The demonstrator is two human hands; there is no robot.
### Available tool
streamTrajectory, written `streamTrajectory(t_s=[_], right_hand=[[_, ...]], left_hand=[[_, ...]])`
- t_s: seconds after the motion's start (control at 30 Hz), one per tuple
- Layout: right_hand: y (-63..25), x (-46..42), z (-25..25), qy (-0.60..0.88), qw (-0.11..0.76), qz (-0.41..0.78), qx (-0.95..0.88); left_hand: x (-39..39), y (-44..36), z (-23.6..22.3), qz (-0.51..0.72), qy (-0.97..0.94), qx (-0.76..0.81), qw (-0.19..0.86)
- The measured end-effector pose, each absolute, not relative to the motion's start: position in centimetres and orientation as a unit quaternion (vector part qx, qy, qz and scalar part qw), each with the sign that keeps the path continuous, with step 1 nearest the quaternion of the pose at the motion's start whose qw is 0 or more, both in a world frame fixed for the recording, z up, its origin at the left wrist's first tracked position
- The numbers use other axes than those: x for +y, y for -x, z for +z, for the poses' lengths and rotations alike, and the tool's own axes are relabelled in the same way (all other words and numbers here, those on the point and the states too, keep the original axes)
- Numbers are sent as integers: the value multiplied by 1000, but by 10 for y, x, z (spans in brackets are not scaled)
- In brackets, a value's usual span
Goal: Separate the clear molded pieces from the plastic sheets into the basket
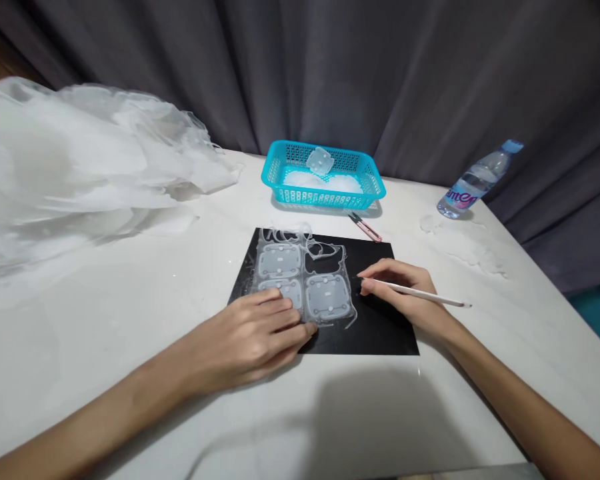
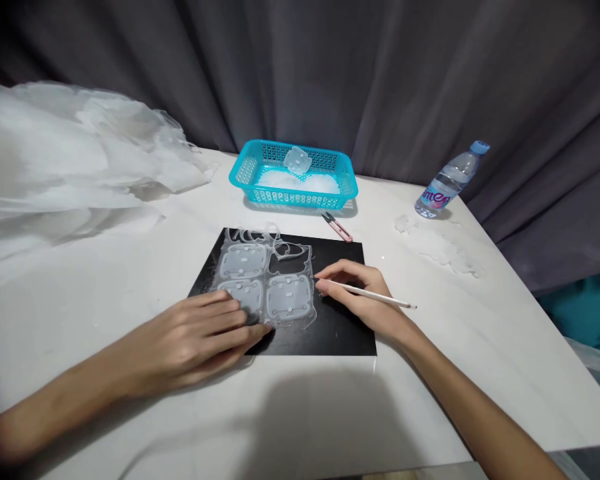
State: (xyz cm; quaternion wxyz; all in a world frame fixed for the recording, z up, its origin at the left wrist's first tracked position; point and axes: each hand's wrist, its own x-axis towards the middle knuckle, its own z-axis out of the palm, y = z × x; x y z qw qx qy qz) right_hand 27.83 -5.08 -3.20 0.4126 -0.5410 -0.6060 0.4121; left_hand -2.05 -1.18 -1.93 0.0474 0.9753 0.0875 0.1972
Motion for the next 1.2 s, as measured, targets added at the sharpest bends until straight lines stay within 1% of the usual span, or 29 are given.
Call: streamTrajectory(t_s=[0.07,0.2,0.3,0.67,0.77,1.0,1.2], right_hand=[[-278,-51,-31,522,394,403,-640],[-273,-50,-30,435,346,390,-734],[-270,-50,-32,387,334,386,-768],[-270,-49,-38,367,312,357,-800],[-270,-49,-40,366,309,343,-808],[-270,-50,-39,362,287,299,-835],[-268,-51,-40,355,280,264,-852]], left_hand=[[-10,20,-19,206,-973,95,38],[-14,13,-21,199,-975,93,28],[-17,10,-25,194,-977,88,24],[-16,7,-33,177,-981,77,7],[-16,7,-34,173,-981,87,27],[-18,3,-28,157,-972,127,119],[-18,4,-31,149,-968,141,142]])
